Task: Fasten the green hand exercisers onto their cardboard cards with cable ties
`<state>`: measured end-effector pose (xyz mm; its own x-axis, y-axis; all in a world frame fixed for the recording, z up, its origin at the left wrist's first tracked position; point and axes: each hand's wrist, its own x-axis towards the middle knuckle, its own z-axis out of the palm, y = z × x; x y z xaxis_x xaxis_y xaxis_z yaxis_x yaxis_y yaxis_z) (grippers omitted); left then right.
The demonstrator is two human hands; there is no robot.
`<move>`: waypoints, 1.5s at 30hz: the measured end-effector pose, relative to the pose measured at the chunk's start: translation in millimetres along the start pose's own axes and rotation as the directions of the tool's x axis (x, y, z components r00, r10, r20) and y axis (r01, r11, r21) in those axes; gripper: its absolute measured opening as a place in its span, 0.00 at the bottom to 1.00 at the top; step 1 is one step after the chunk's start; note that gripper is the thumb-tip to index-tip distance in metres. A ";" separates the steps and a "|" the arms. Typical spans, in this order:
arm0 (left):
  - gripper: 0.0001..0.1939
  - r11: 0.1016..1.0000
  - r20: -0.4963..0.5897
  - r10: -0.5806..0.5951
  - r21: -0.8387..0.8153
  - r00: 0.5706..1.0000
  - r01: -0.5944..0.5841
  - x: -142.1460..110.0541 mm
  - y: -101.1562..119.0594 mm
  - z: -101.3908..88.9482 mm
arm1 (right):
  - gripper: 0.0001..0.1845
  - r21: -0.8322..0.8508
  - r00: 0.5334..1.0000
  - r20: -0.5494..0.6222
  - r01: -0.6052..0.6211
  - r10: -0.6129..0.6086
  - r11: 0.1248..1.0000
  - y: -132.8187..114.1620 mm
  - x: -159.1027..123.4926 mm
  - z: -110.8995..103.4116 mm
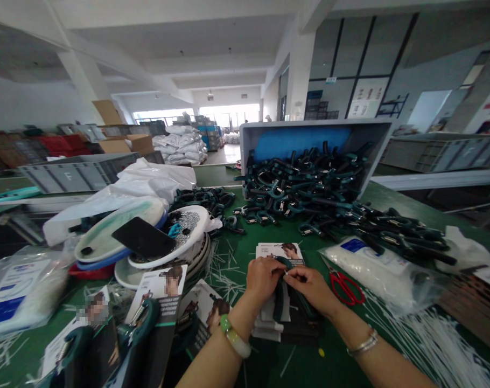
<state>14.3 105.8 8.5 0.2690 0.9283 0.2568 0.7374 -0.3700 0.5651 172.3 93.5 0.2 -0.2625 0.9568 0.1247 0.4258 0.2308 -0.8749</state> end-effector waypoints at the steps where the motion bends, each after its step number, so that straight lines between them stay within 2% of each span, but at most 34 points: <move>1: 0.11 1.000 -0.001 -0.001 0.000 1.000 0.001 0.0 -0.2 0.1 | 0.15 -0.001 1.000 0.002 -0.003 0.003 1.000 0.5 0.2 0.0; 8: 0.11 1.000 -0.002 0.013 0.004 1.000 -0.013 0.3 -0.9 0.0 | 0.14 0.038 1.000 0.009 0.011 -0.012 0.999 0.5 -0.7 -0.6; 16: 0.12 0.999 -0.012 0.036 -0.007 0.999 -0.036 -1.1 -2.8 2.6 | 0.14 0.146 0.994 0.038 -0.106 0.102 0.984 -2.8 3.0 -0.3; 20: 0.12 0.999 -0.018 0.040 -0.012 0.999 -0.041 -3.6 -4.7 2.0 | 0.14 0.153 0.991 0.065 -0.127 0.118 0.980 -2.5 7.6 -0.7; 27: 0.11 0.999 -0.009 0.034 0.013 0.999 -0.033 -3.9 -0.6 -2.2 | 0.14 0.091 0.998 0.058 -0.009 0.004 0.996 1.2 -0.7 -3.1; 32: 0.12 0.999 -0.004 0.035 0.042 0.999 -0.035 -4.6 2.7 -2.4 | 0.15 0.086 0.999 0.049 -0.010 0.006 0.996 2.4 -1.0 -1.6; 39: 0.14 0.999 -0.007 0.030 0.025 1.000 -0.030 -4.8 -0.7 0.8 | 0.16 0.128 0.996 0.069 -0.065 0.057 0.990 1.8 1.4 -1.7; 45: 0.14 0.999 -0.017 0.044 -0.024 0.999 -0.045 -2.7 -3.7 3.5 | 0.16 0.186 0.981 0.114 -0.178 0.159 0.966 1.7 8.5 -2.7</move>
<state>13.0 104.7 3.0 0.2910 0.9102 0.2947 0.7095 -0.4120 0.5717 173.1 102.6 1.0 -0.2888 0.9548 -0.0704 0.2970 0.0194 -0.9547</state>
